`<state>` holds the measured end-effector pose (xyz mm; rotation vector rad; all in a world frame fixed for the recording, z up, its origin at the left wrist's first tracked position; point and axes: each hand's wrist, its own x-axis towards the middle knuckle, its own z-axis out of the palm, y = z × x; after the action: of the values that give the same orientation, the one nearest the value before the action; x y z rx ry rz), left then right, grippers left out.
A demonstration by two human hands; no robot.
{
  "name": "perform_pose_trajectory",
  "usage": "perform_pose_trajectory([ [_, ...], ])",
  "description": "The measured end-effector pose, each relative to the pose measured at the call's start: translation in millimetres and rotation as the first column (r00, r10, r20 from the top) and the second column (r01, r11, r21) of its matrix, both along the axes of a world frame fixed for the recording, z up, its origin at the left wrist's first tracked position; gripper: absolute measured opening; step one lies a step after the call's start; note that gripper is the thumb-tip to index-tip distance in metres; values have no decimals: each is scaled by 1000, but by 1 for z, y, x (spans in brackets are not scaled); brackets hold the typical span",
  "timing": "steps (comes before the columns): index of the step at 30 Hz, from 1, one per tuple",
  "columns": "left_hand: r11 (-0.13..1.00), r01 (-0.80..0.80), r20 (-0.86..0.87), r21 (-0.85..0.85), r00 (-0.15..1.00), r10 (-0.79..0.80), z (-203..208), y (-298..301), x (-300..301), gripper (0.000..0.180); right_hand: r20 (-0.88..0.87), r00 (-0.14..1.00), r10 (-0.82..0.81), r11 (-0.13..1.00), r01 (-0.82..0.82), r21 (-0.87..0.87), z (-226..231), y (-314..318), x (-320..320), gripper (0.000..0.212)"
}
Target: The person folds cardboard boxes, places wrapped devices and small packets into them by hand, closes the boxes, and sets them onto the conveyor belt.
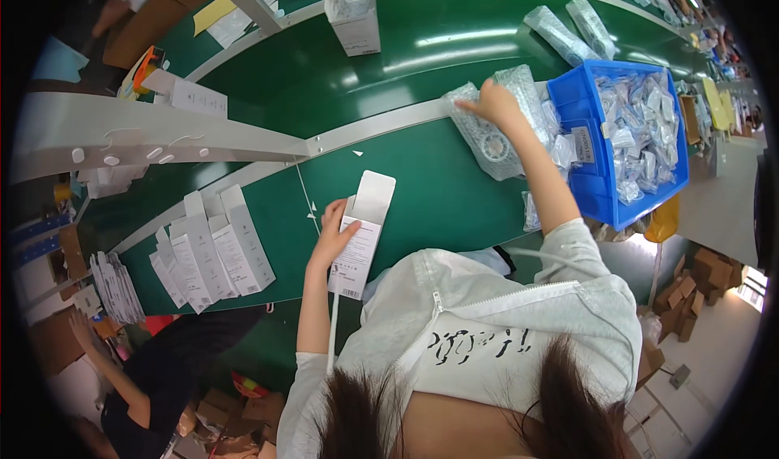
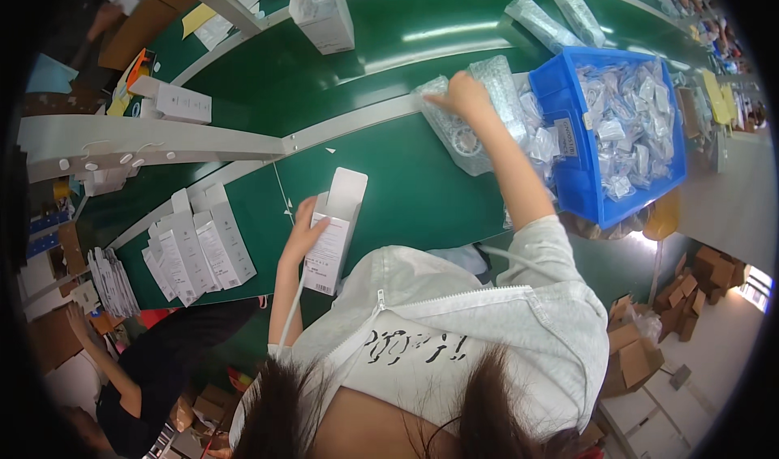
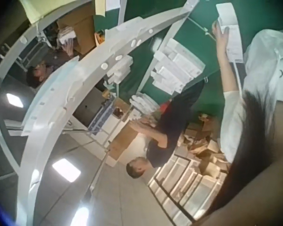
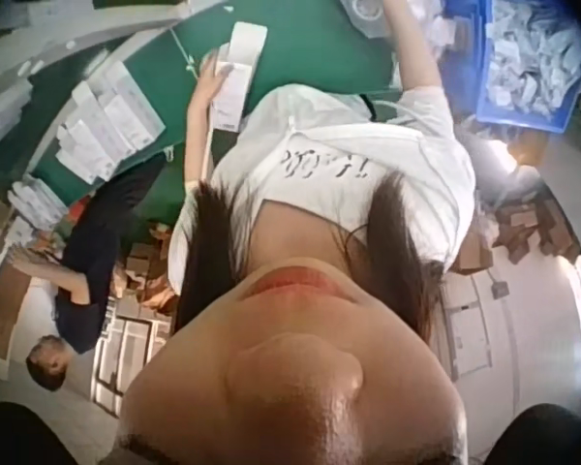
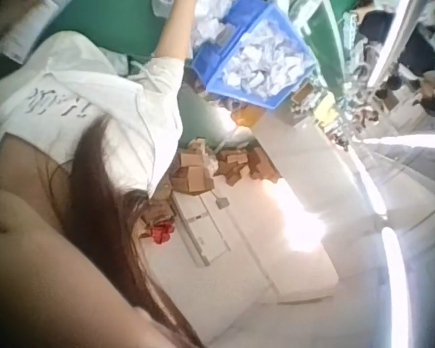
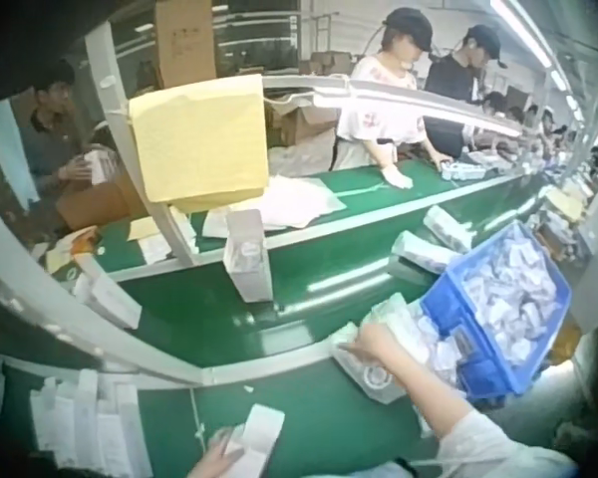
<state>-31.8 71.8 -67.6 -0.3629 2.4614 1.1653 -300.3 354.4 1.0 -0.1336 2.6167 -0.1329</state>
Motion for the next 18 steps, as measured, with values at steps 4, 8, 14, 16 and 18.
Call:
perform_pose_trajectory([
  [4, 907, 3, -86, 422, 996, 37, 0, 11, -5, 60, -335, 942, 1, 997, -26, -69, -76, 24, 26, 60],
  [8, 890, -50, -278, 453, 940, 195, 48, 26, -33, 60, -270, 963, -17, 918, -91, -385, -59, 30, 44, 59],
  [14, 949, 74, -648, 308, 746, 152, 75, 46, -67, 76, -615, 765, -190, 483, -473, -737, -10, 30, 82, 57],
  [16, 985, 123, -700, 117, 714, -6, 78, 55, -75, 78, -550, 759, -350, 391, -415, -821, 4, 35, 93, 51],
  [18, 988, 135, -710, 68, 702, -47, 80, 68, -79, 73, -247, 796, -553, -3, -299, -954, 25, 33, 104, 46],
])
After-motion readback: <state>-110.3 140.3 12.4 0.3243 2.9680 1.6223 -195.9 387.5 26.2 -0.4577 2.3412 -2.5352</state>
